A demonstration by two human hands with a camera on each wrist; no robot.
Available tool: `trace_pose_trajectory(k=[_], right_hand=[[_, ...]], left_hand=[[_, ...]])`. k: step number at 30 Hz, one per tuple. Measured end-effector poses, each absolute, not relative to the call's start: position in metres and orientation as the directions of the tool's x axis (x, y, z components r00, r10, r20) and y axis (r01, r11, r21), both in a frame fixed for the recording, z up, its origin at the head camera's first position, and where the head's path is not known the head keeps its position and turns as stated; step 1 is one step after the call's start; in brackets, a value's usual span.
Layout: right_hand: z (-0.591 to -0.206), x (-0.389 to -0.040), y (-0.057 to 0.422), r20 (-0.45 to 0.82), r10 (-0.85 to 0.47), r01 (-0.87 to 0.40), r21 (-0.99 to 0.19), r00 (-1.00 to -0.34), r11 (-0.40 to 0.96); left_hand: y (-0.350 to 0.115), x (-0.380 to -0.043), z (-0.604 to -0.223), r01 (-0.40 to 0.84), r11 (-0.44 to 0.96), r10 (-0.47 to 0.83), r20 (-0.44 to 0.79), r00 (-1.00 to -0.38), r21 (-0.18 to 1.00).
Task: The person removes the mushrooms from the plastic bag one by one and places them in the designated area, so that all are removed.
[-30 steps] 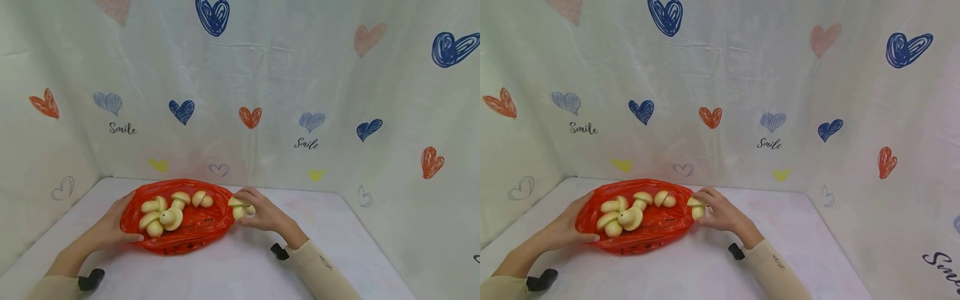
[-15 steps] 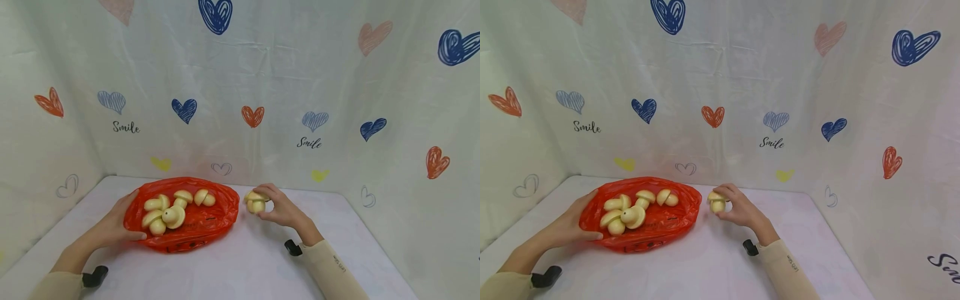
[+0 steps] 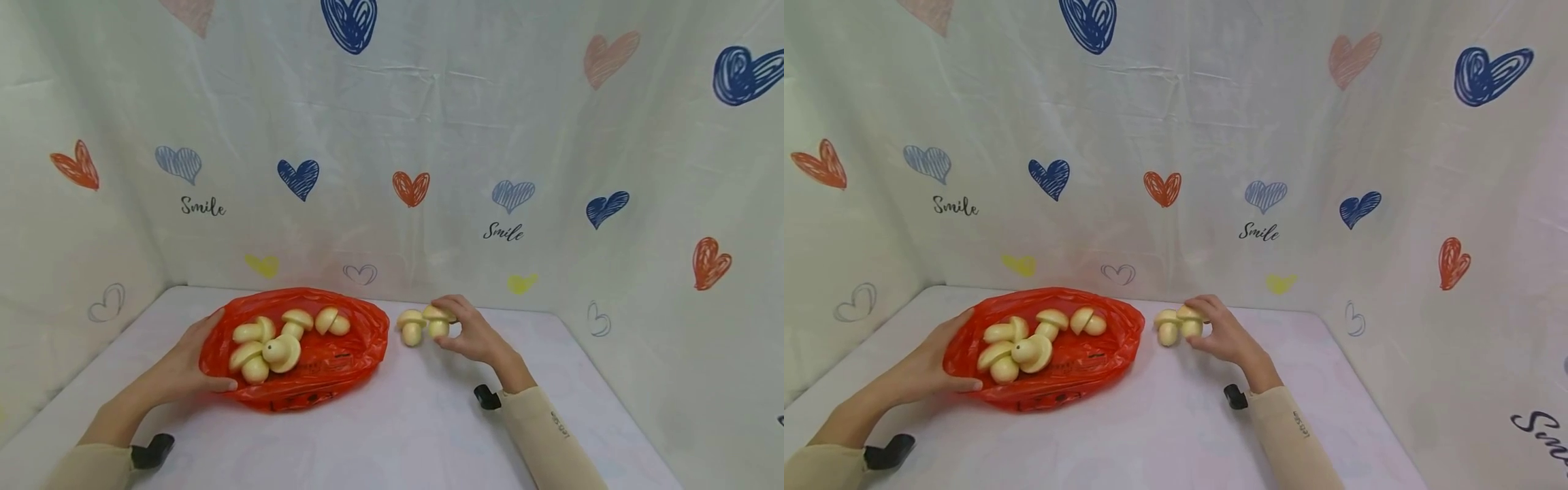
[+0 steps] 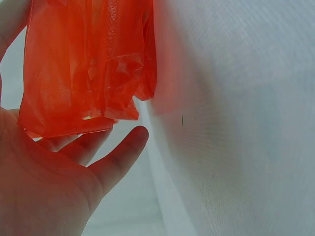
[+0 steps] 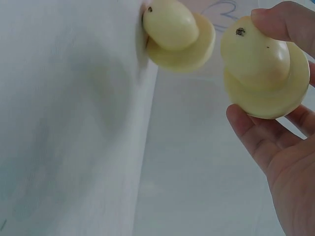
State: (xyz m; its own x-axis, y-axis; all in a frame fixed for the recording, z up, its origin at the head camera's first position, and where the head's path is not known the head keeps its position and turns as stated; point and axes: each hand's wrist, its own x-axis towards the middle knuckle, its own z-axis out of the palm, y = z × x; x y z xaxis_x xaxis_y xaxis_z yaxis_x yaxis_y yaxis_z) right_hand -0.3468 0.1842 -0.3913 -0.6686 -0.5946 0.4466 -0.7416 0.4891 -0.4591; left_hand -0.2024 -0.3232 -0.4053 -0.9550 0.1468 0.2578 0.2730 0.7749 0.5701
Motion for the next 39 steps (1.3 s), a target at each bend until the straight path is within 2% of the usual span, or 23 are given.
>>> trace_pose_trajectory(k=[15, 22, 31, 39], right_hand=[[-0.405, -0.363, 0.195, 0.364, -0.536, -0.644, -0.507, -0.762, 0.573], [-0.41, -0.369, 0.197, 0.356, -0.543, -0.647, -0.492, -0.76, 0.583], [-0.415, -0.375, 0.193, 0.266, -0.539, -0.596, -0.464, -0.8, 0.656], [-0.413, -0.378, 0.192, 0.225, -0.558, -0.595, -0.434, -0.799, 0.676]], left_hand=[[-0.323, -0.202, -0.405, 0.27, 0.769, 0.148, 0.249, -0.957, 0.579], [-0.323, -0.202, -0.405, 0.273, 0.769, 0.149, 0.254, -0.956, 0.578], [-0.323, -0.202, -0.404, 0.276, 0.774, 0.145, 0.264, -0.954, 0.571], [-0.322, -0.202, -0.405, 0.273, 0.767, 0.141, 0.262, -0.955, 0.581]])
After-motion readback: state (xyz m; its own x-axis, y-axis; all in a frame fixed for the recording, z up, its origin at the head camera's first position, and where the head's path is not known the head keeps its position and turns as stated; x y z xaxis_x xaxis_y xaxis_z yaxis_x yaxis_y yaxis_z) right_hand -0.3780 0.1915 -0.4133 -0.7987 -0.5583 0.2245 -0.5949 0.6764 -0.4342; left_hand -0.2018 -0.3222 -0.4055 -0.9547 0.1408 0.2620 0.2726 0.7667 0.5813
